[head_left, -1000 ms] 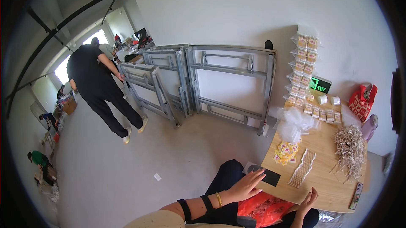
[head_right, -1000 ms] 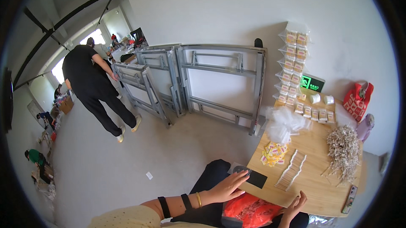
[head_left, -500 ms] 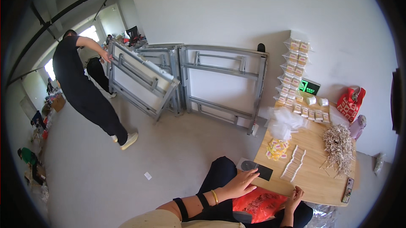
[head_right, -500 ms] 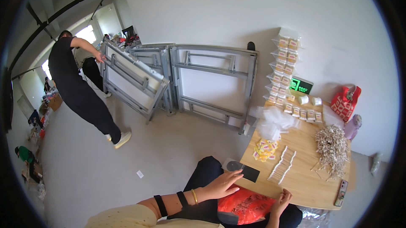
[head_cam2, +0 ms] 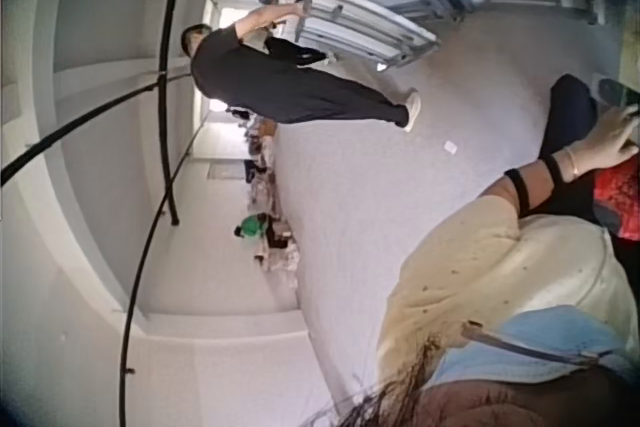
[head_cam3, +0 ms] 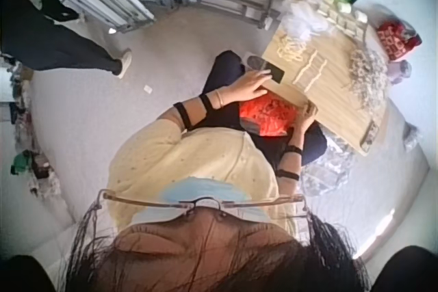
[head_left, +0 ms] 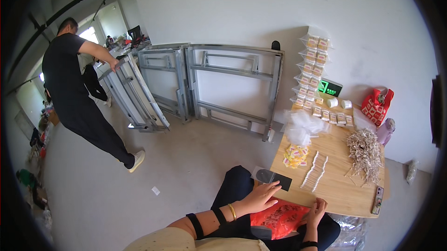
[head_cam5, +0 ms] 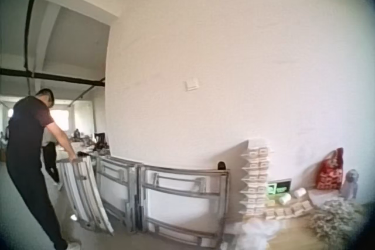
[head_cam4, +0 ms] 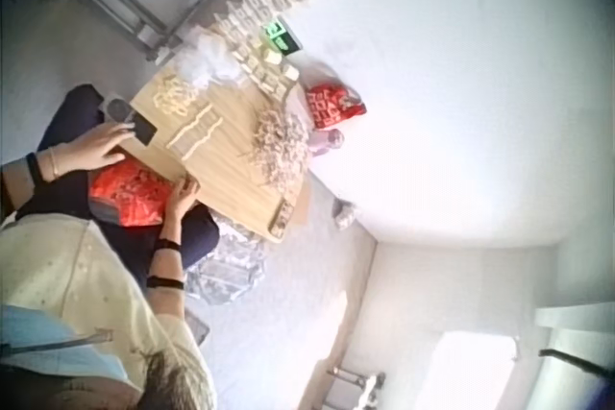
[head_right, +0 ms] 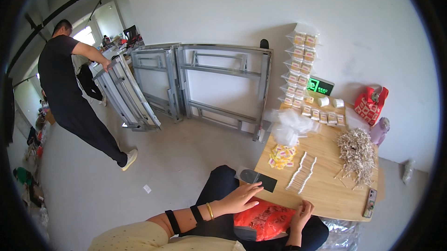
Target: Sorting and counting bundles of cotton swabs on a wooden table.
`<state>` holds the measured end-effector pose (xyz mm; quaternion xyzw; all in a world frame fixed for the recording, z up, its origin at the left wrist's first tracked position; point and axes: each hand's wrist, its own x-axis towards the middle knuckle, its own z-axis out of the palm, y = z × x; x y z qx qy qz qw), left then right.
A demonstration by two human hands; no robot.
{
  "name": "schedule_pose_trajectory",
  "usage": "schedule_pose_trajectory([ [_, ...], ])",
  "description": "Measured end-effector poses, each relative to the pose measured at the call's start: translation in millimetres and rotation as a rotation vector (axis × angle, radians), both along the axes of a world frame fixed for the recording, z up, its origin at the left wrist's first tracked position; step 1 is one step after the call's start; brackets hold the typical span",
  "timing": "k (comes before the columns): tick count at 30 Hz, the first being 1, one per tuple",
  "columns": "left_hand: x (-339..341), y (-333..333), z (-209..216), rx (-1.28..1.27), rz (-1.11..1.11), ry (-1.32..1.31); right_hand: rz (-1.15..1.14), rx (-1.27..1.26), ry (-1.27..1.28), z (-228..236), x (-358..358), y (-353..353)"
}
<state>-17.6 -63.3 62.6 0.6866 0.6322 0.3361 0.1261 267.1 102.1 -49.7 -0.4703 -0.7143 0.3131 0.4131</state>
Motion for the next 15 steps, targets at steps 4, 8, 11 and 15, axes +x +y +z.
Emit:
schedule_pose_trajectory([
  [4, 1.5, 0.4, -1.0, -0.011, -0.001, 0.01, 0.003, 0.009, 0.003, -1.2, 0.0, 0.6],
  [8, 0.5, -0.2, -5.2, -0.002, 0.008, 0.012, 0.003, -0.002, 0.017, -6.3, 2.1, 2.7],
  [11, 3.3, 0.5, -7.8, 0.007, -0.006, -0.009, -0.024, 0.04, 0.002, -3.0, 7.0, -0.2],
  [15, 1.7, 5.5, 3.1, -0.023, -0.016, -0.013, -0.085, -0.052, 0.036, 3.0, 4.6, -2.7],
])
